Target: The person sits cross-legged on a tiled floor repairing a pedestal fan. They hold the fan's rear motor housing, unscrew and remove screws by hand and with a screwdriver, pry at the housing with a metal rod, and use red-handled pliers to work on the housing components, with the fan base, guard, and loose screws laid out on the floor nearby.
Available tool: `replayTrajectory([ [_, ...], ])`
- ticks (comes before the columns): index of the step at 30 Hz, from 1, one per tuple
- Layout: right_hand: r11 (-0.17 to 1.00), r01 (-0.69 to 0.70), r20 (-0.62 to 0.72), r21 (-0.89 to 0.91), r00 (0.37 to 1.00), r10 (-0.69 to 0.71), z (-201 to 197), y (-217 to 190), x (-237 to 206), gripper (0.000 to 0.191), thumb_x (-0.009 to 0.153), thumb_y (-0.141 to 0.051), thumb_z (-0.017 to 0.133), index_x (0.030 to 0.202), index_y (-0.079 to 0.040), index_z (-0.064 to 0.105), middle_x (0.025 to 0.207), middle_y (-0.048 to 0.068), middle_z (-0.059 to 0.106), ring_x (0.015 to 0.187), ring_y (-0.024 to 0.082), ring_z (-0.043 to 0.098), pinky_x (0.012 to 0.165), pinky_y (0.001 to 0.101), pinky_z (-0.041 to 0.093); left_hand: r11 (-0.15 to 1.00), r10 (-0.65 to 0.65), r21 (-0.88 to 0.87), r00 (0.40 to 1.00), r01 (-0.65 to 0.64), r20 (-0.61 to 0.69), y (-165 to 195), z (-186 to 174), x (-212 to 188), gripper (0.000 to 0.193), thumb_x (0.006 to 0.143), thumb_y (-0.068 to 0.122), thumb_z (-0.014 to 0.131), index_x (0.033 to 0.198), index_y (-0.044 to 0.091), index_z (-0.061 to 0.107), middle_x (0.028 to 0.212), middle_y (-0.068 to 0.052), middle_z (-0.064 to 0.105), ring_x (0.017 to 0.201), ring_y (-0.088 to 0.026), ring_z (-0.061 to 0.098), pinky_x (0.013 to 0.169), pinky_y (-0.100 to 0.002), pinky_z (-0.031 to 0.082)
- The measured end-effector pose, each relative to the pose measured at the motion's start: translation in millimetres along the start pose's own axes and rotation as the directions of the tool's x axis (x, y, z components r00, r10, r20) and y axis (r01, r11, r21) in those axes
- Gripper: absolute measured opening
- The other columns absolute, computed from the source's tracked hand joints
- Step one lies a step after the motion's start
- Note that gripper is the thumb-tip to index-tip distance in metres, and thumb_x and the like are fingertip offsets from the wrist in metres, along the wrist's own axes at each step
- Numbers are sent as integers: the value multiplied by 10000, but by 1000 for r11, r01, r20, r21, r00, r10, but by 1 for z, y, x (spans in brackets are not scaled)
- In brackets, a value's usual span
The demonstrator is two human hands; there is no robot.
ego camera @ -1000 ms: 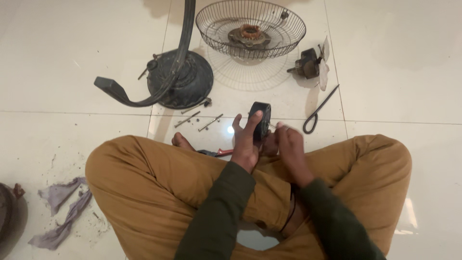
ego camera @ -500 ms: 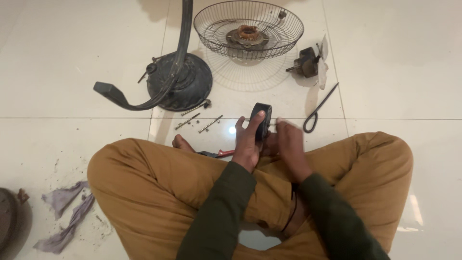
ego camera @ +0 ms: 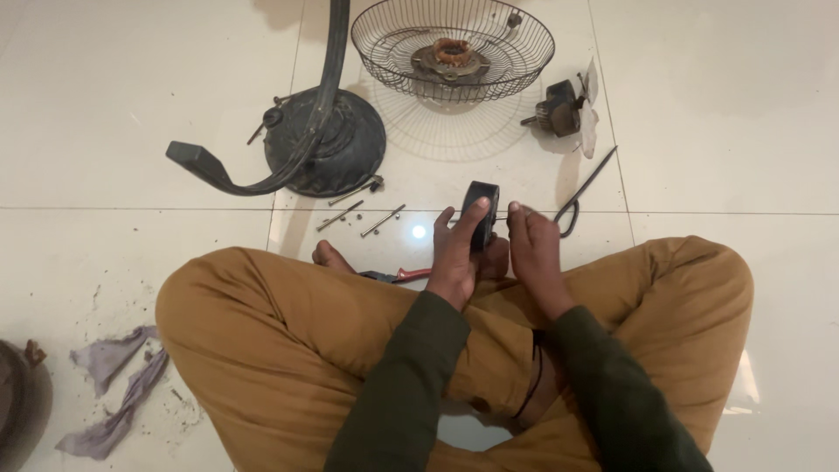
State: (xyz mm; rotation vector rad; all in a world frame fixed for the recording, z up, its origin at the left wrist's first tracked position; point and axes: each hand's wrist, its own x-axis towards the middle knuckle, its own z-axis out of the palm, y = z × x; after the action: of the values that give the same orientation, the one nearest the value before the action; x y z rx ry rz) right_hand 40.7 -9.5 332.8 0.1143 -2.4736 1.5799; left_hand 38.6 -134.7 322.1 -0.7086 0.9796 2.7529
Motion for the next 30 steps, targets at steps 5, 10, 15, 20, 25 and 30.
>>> replayTrajectory([
  [5,997,31,-12,64,999,-30,0,5,-3,424,1105,-256,506,788,20,560,632,61,493,622,117,434,545,338,390,999,39,3,988,-40,151,1,-3,-1,679,806,342,881,1236,-89,582,967,-87,625,787,-146,609,702,-302,556],
  [10,998,-39,4,42,999,38,-5,8,-1,426,1095,-270,508,783,11,576,622,50,519,602,123,447,538,341,400,998,25,61,995,-31,101,2,-1,-5,423,806,325,871,1009,43,630,861,-29,606,713,-133,583,643,-292,525],
  [15,997,-34,36,69,999,32,-13,22,7,500,1125,-295,501,750,32,551,631,70,508,606,138,430,550,357,383,998,34,49,989,-41,147,8,4,-9,417,806,349,843,1006,31,661,831,-31,604,722,-139,604,659,-286,544],
  [20,999,-24,92,33,996,21,-12,34,7,408,1074,-278,519,811,23,601,661,55,559,628,136,513,564,350,440,999,10,28,983,-16,184,8,7,-13,471,797,337,855,1082,9,674,874,-34,626,762,-143,580,686,-283,510],
  [25,998,-65,93,27,994,62,-5,36,7,482,1115,-303,472,779,29,570,645,77,538,613,155,483,573,355,418,988,85,117,988,-101,128,5,4,-7,535,765,304,877,1134,5,629,963,-41,631,825,-118,622,731,-267,545],
  [30,962,-245,128,117,965,231,-2,37,3,493,1069,-310,493,719,23,587,619,71,556,578,140,495,539,340,410,998,-11,60,988,2,154,1,-1,-2,512,783,311,880,1093,-24,649,917,-76,635,742,-144,603,649,-283,521],
])
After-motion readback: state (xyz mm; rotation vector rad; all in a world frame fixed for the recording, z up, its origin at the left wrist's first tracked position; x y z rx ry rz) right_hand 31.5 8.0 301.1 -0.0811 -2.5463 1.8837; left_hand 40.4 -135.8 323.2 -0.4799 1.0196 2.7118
